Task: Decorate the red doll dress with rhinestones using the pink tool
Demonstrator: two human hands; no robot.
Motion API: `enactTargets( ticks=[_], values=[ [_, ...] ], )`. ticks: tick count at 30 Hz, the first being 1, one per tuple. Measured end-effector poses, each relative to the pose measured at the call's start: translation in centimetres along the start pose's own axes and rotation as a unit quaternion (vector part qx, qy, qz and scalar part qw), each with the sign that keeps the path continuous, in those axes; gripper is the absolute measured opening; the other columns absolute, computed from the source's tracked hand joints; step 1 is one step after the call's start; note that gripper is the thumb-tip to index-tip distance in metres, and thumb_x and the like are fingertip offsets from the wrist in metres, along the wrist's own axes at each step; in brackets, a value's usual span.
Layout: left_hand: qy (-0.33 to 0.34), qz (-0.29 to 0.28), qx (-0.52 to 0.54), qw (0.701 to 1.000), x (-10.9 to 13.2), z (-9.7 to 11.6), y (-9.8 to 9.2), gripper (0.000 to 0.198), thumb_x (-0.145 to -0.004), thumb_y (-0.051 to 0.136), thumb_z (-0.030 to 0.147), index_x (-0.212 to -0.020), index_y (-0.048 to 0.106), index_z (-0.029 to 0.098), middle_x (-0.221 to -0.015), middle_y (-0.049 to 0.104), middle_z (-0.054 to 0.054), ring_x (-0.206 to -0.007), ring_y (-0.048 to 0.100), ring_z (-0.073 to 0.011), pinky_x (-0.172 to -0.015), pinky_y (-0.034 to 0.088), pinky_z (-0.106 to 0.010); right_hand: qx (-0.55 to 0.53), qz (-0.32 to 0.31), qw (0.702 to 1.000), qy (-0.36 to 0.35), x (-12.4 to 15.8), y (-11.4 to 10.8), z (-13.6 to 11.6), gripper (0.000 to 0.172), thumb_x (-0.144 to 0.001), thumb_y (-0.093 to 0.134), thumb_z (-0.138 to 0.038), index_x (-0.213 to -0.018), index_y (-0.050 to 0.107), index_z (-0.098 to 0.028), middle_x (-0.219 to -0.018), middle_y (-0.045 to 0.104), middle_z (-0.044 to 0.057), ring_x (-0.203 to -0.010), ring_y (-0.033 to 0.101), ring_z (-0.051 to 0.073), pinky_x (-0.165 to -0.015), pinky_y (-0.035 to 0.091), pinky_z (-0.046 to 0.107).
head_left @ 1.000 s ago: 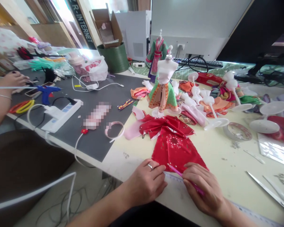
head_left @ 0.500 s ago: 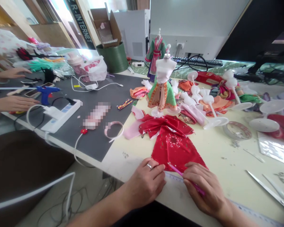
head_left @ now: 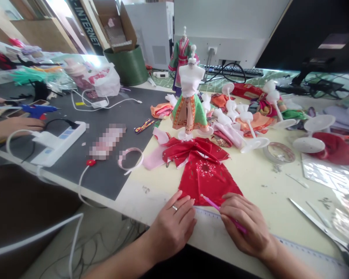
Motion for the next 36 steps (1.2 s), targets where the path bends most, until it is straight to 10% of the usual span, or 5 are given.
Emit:
enactTargets(
  ticks=[19, 30, 36],
  values=[
    [0.016, -0.001, 0.02, 1.0, 0.1, -0.3, 0.7, 0.029, -0.079, 0.06, 0.009, -0.108, 0.059, 0.008, -0.11, 0.066, -0.014, -0.102, 0.058, -0.025, -0.094, 0.046, -0.046, 0.035, 0.037, 0.999, 0.007, 0.1, -0.7, 0.0, 0.011, -0.079, 0.052, -0.008, -0.086, 0.052, -0.016, -0.07, 0.061, 0.004, -0.065, 0.054, 0.014, -0.067, 0.052, 0.034],
    [0.012, 0.036, 0.012, 0.999, 0.0, -0.5, 0.0, 0.028, -0.079, 0.062, 0.008, -0.107, 0.06, 0.008, -0.106, 0.065, -0.013, -0.1, 0.057, -0.0244, -0.089, 0.047, -0.043, 0.166, 0.227, 0.949, 0.14, 5.2, -12.5, 6.3, 0.018, -0.089, 0.044, -0.014, -0.072, 0.05, -0.019, -0.057, 0.046, -0.004, -0.062, 0.055, 0.012, -0.065, 0.048, 0.029],
    [-0.001, 0.038, -0.011, 0.999, -0.4, -1.1, 0.1, 0.024, -0.077, 0.065, 0.009, -0.101, 0.063, 0.008, -0.094, 0.068, -0.01, -0.09, 0.06, -0.0223, -0.085, 0.048, -0.041, 0.224, 0.209, 0.928, 0.213, 8.6, -13.1, 8.1, 0.024, -0.09, 0.044, -0.024, -0.067, 0.047, -0.02, -0.054, 0.043, -0.004, -0.05, 0.043, 0.009, -0.05, 0.037, 0.024]
  ],
)
Point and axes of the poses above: each hand's wrist, its own x-axis away from the middle knuckle, its own y-axis out of the palm, z = x × y, the point moved 6 cm from there along -x, towards the middle knuckle
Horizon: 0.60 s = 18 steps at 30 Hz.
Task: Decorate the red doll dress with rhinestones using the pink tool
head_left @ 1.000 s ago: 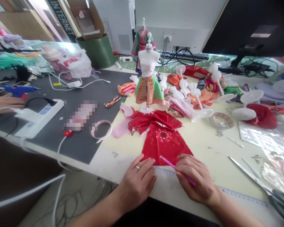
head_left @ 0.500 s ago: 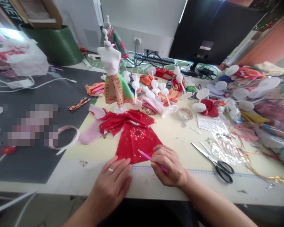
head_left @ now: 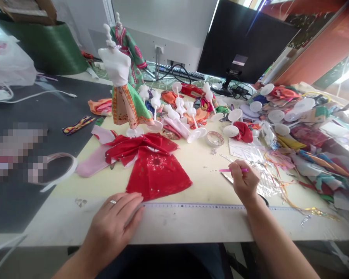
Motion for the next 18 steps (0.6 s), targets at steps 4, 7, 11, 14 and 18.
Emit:
enactTargets(
  ticks=[4, 7, 11, 14, 18],
  values=[
    [0.0, -0.007, 0.007, 1.0, 0.06, -0.04, 0.15, 0.023, -0.077, 0.065, 0.008, -0.1, 0.063, 0.009, -0.095, 0.067, -0.011, -0.091, 0.06, -0.0227, -0.085, 0.048, -0.04, 0.041, -0.025, 0.999, -0.005, 0.19, 0.51, -0.31, 0.024, -0.088, 0.046, -0.021, -0.064, 0.046, -0.019, -0.054, 0.041, -0.004, -0.049, 0.038, 0.009, -0.05, 0.032, 0.024],
    [0.006, -0.011, 0.011, 1.0, 0.17, 0.08, 0.16, 0.024, -0.077, 0.065, 0.007, -0.101, 0.063, 0.009, -0.096, 0.068, -0.011, -0.092, 0.06, -0.0232, -0.086, 0.048, -0.04, 0.07, -0.033, 0.997, -0.015, -0.1, 0.62, -0.68, 0.024, -0.086, 0.048, -0.018, -0.062, 0.045, -0.019, -0.052, 0.039, -0.005, -0.048, 0.034, 0.008, -0.05, 0.029, 0.024],
    [0.01, -0.017, 0.017, 1.0, 0.18, 0.15, 0.21, 0.025, -0.076, 0.065, 0.006, -0.101, 0.063, 0.008, -0.096, 0.068, -0.011, -0.092, 0.059, -0.0234, -0.086, 0.048, -0.041, 0.092, -0.035, 0.995, -0.026, -0.16, 0.74, -0.78, 0.025, -0.086, 0.047, -0.016, -0.062, 0.044, -0.019, -0.052, 0.039, -0.005, -0.048, 0.035, 0.008, -0.05, 0.029, 0.024],
    [0.01, -0.018, 0.02, 1.0, 0.15, 0.14, 0.26, 0.024, -0.076, 0.065, 0.006, -0.1, 0.064, 0.008, -0.095, 0.068, -0.01, -0.092, 0.059, -0.0233, -0.085, 0.048, -0.041, 0.1, -0.04, 0.994, -0.033, -0.08, 0.95, -0.66, 0.025, -0.086, 0.047, -0.017, -0.062, 0.044, -0.019, -0.052, 0.04, -0.004, -0.048, 0.035, 0.009, -0.05, 0.029, 0.024],
    [0.008, -0.02, 0.021, 1.0, 0.2, 0.1, 0.32, 0.024, -0.077, 0.065, 0.006, -0.101, 0.064, 0.008, -0.096, 0.067, -0.01, -0.093, 0.059, -0.0235, -0.085, 0.048, -0.041, 0.104, -0.039, 0.993, -0.036, -0.1, 1.02, -0.52, 0.023, -0.087, 0.047, -0.017, -0.064, 0.046, -0.019, -0.053, 0.042, -0.004, -0.049, 0.038, 0.009, -0.051, 0.031, 0.023]
  ],
)
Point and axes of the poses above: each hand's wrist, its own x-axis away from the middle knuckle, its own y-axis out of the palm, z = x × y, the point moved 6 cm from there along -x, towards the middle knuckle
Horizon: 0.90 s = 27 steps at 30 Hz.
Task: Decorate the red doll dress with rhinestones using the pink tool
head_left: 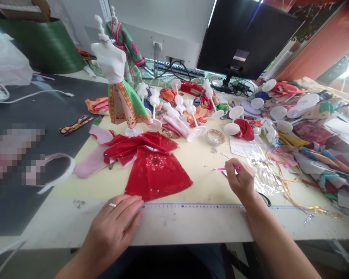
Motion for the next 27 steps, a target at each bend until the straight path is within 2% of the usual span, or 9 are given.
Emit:
enactTargets(
  ticks=[20, 27],
  values=[
    [-0.007, -0.002, -0.002, 1.0, 0.05, -0.04, 0.0, 0.025, -0.078, 0.064, 0.007, -0.103, 0.063, 0.011, -0.097, 0.068, -0.009, -0.093, 0.059, -0.0221, -0.086, 0.049, -0.04, -0.013, 0.014, 1.0, 0.009, 0.0, -0.25, -0.23, 0.022, -0.086, 0.048, -0.018, -0.064, 0.047, -0.019, -0.053, 0.043, -0.005, -0.049, 0.039, 0.009, -0.051, 0.032, 0.024],
    [-0.007, 0.009, -0.002, 1.0, -0.11, 0.16, -0.3, 0.022, -0.08, 0.06, 0.01, -0.102, 0.062, 0.013, -0.094, 0.069, -0.009, -0.091, 0.062, -0.0218, -0.085, 0.05, -0.04, -0.077, 0.041, 0.995, 0.045, 0.44, -0.62, 0.22, 0.02, -0.086, 0.049, -0.018, -0.066, 0.051, -0.019, -0.056, 0.048, -0.003, -0.052, 0.045, 0.01, -0.053, 0.036, 0.025]
  ],
)
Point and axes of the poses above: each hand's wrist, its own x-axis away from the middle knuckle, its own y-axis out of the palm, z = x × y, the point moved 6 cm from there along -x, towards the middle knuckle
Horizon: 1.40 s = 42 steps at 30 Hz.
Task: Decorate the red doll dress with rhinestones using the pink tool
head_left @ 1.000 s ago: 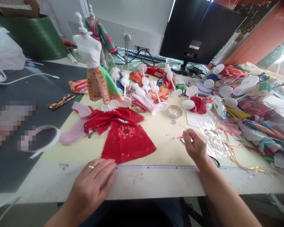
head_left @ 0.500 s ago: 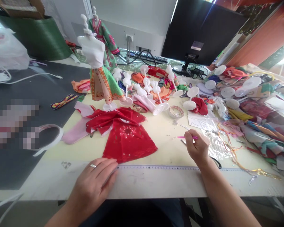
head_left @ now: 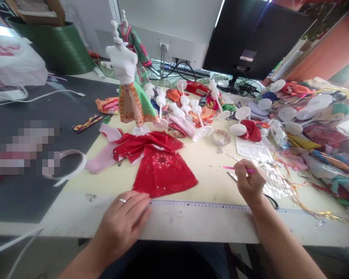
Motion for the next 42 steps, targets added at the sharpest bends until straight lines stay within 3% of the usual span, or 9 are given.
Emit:
enactTargets(
  ticks=[5, 9, 12, 15, 22, 37, 42],
  values=[
    [0.05, -0.016, 0.032, 0.998, -0.1, 1.3, -0.3, 0.021, -0.076, 0.062, 0.009, -0.097, 0.063, 0.009, -0.094, 0.069, -0.012, -0.09, 0.061, -0.0227, -0.084, 0.051, -0.041, -0.118, 0.002, 0.993, 0.009, 0.4, 0.5, -3.5, 0.017, -0.087, 0.049, -0.016, -0.072, 0.055, -0.02, -0.058, 0.052, -0.002, -0.062, 0.058, 0.015, -0.061, 0.047, 0.029],
    [0.048, -0.03, 0.047, 0.997, 0.1, 1.8, -0.2, 0.02, -0.076, 0.061, 0.011, -0.096, 0.063, 0.009, -0.097, 0.069, -0.013, -0.094, 0.06, -0.0227, -0.086, 0.051, -0.04, -0.269, -0.111, 0.955, -0.059, 0.9, 2.6, -9.1, 0.016, -0.083, 0.047, -0.004, -0.083, 0.057, -0.018, -0.068, 0.056, 0.001, -0.069, 0.059, 0.016, -0.069, 0.051, 0.034],
    [0.037, -0.024, 0.046, 0.998, 0.2, 1.8, -0.2, 0.018, -0.077, 0.06, 0.012, -0.095, 0.063, 0.009, -0.097, 0.069, -0.013, -0.094, 0.06, -0.0226, -0.085, 0.051, -0.04, -0.29, -0.192, 0.93, -0.12, 1.4, 4.4, -12.5, 0.018, -0.081, 0.048, -0.002, -0.088, 0.055, -0.017, -0.072, 0.058, 0.003, -0.069, 0.058, 0.016, -0.064, 0.05, 0.032],
    [0.03, -0.008, 0.048, 0.998, 0.1, 1.8, -0.4, 0.017, -0.076, 0.061, 0.011, -0.093, 0.063, 0.008, -0.095, 0.069, -0.013, -0.092, 0.06, -0.0229, -0.083, 0.051, -0.04, -0.279, -0.234, 0.914, -0.18, 1.8, 5.9, -14.4, 0.016, -0.081, 0.05, -0.004, -0.091, 0.054, -0.016, -0.072, 0.058, 0.004, -0.067, 0.055, 0.015, -0.061, 0.047, 0.031],
    [0.042, -0.033, 0.051, 0.997, 0.5, 1.9, -0.2, 0.017, -0.078, 0.061, 0.016, -0.092, 0.063, 0.008, -0.095, 0.069, -0.012, -0.091, 0.061, -0.0234, -0.079, 0.051, -0.038, -0.266, -0.253, 0.905, -0.213, 2.3, 7.8, -14.9, 0.014, -0.081, 0.05, -0.007, -0.09, 0.053, -0.016, -0.07, 0.058, 0.003, -0.064, 0.053, 0.015, -0.061, 0.047, 0.031],
    [0.046, -0.026, 0.055, 0.997, 0.7, 1.8, -0.1, 0.008, -0.078, 0.06, 0.015, -0.084, 0.062, 0.01, -0.084, 0.068, -0.01, -0.08, 0.06, -0.0211, -0.072, 0.051, -0.037, -0.248, -0.243, 0.907, -0.238, 2.2, 7.6, -15.2, 0.017, -0.078, 0.051, -0.005, -0.091, 0.053, -0.016, -0.068, 0.06, 0.003, -0.06, 0.053, 0.013, -0.065, 0.051, 0.033],
    [0.011, -0.001, 0.061, 0.998, 0.8, 1.3, -0.3, 0.006, -0.076, 0.062, 0.012, -0.082, 0.062, 0.01, -0.086, 0.068, -0.01, -0.082, 0.061, -0.0206, -0.073, 0.051, -0.036, -0.244, -0.24, 0.91, -0.234, 2.1, 7.6, -15.2, 0.016, -0.079, 0.05, -0.007, -0.091, 0.054, -0.017, -0.067, 0.06, 0.002, -0.059, 0.054, 0.013, -0.065, 0.052, 0.033]
  ],
)
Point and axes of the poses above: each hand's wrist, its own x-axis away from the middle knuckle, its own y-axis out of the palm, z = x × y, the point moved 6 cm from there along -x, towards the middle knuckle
